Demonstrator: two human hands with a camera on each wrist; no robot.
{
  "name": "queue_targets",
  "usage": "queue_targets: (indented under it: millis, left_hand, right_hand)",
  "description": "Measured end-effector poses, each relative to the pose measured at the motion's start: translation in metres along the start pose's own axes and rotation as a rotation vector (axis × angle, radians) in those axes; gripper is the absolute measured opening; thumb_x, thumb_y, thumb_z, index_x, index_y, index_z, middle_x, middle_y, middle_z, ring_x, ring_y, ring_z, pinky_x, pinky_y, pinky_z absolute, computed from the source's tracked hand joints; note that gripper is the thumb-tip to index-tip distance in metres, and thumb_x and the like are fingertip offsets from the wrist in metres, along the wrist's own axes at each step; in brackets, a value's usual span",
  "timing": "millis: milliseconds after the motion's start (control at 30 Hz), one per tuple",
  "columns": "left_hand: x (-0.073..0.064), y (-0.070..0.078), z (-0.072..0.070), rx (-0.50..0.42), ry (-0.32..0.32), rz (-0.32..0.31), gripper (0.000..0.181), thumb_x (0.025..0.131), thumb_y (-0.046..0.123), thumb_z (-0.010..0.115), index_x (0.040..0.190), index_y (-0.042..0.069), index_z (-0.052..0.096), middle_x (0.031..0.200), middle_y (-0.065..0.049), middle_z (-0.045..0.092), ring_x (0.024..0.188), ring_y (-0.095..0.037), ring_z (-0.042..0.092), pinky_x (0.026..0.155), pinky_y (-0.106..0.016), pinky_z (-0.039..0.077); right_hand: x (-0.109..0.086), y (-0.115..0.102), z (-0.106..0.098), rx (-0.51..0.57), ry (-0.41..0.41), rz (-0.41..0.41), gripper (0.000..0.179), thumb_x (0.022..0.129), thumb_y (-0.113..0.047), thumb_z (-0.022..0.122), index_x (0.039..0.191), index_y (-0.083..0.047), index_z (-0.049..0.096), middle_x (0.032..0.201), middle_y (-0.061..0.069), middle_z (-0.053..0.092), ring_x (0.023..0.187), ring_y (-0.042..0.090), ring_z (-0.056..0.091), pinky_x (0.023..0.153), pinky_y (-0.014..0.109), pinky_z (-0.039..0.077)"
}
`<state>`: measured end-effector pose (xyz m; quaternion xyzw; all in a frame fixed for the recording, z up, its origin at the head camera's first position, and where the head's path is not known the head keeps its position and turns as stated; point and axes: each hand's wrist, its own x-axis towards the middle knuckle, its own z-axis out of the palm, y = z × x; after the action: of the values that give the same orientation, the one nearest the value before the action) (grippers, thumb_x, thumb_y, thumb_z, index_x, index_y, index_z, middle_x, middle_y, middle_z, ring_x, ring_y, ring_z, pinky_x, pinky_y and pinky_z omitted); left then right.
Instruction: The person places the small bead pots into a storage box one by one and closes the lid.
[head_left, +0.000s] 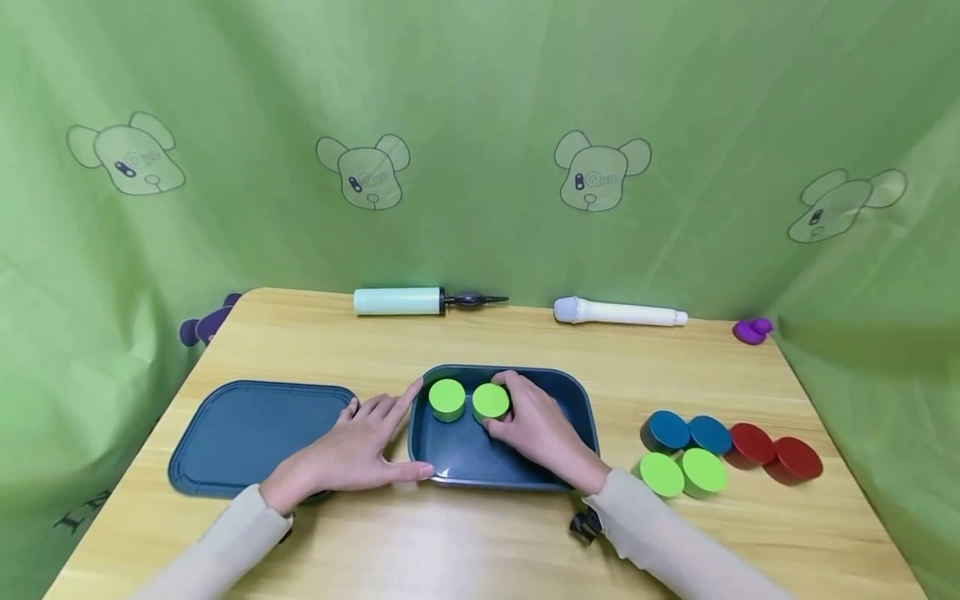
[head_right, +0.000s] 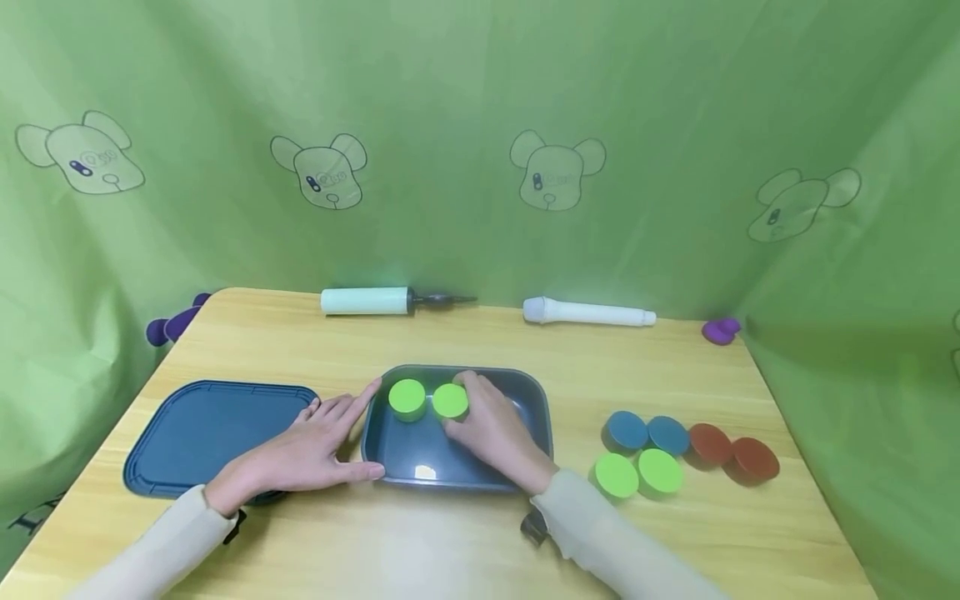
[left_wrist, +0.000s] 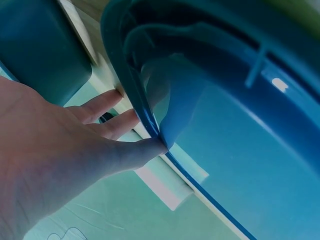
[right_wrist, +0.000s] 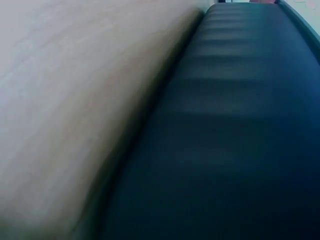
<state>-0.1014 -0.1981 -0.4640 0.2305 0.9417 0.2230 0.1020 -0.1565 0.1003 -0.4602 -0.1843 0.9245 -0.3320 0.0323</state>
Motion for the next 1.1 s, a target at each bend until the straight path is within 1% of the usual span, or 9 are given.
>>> queue_targets:
  millis: [133,267,433,567,733,1000,1100]
  left_hand:
    - [0.000,0.000,-0.002,-0.001,-0.002,-0.004,0.116,0.095,0.083,0.061,0.178,0.031,-0.001,0.166,-0.022,0.042,0.153,-0.047,0.038,0.119,-0.081,0.014]
    - [0.001,0.002,-0.003,-0.002,0.000,-0.013,0.116,0.094,0.083,0.061,0.178,0.032,-0.001,0.166,-0.022,0.041,0.153,-0.048,0.036,0.120,-0.081,0.013]
    - [0.001,0.003,-0.004,0.001,-0.007,-0.017,0.116,0.094,0.084,0.061,0.178,0.032,-0.001,0.167,-0.023,0.041,0.154,-0.048,0.036,0.121,-0.080,0.012]
    - [0.000,0.004,-0.003,0.006,-0.007,-0.017,0.117,0.094,0.084,0.061,0.178,0.032,-0.001,0.166,-0.022,0.042,0.153,-0.047,0.036,0.121,-0.080,0.013]
    - [0.000,0.005,-0.002,0.003,-0.011,-0.017,0.117,0.094,0.084,0.061,0.178,0.032,-0.002,0.166,-0.023,0.042,0.154,-0.048,0.035,0.121,-0.080,0.013]
    - [0.000,0.004,-0.002,0.002,-0.011,-0.019,0.116,0.094,0.084,0.061,0.177,0.034,-0.003,0.166,-0.021,0.042,0.154,-0.047,0.035,0.121,-0.080,0.013]
    - [0.000,0.004,-0.002,0.003,-0.009,-0.021,0.116,0.094,0.084,0.061,0.177,0.034,-0.003,0.166,-0.021,0.042,0.154,-0.047,0.035,0.121,-0.079,0.013]
  right_hand:
    - [0.001,-0.002,0.000,0.005,0.000,-0.003,0.053,0.091,-0.012,0.090,0.136,-0.003,0.063,0.103,0.006,0.065,0.078,0.013,0.059,0.072,0.035,0.052]
    - [0.001,0.001,0.000,0.016,0.010,-0.008,0.053,0.091,-0.012,0.089,0.136,-0.003,0.062,0.102,0.005,0.063,0.078,0.015,0.060,0.071,0.036,0.053]
    - [0.001,0.010,0.003,0.034,0.039,-0.037,0.055,0.090,-0.014,0.089,0.134,-0.003,0.060,0.100,0.003,0.062,0.078,0.012,0.060,0.067,0.031,0.053]
    - [-0.001,0.009,0.002,0.049,0.042,-0.033,0.056,0.090,-0.014,0.089,0.136,-0.002,0.059,0.100,0.003,0.063,0.078,0.010,0.062,0.067,0.030,0.054]
    - [-0.004,0.001,-0.001,0.069,0.011,0.019,0.057,0.092,-0.013,0.088,0.140,-0.001,0.059,0.106,0.007,0.066,0.081,0.012,0.067,0.072,0.033,0.057]
    - [-0.002,-0.002,-0.001,0.102,0.002,0.029,0.057,0.092,-0.010,0.087,0.142,-0.002,0.059,0.127,0.013,0.067,0.086,0.012,0.070,0.076,0.032,0.059]
    - [-0.003,-0.005,-0.004,0.117,-0.009,0.043,0.056,0.094,-0.010,0.085,0.143,-0.002,0.059,0.130,0.014,0.067,0.087,0.012,0.069,0.077,0.033,0.059]
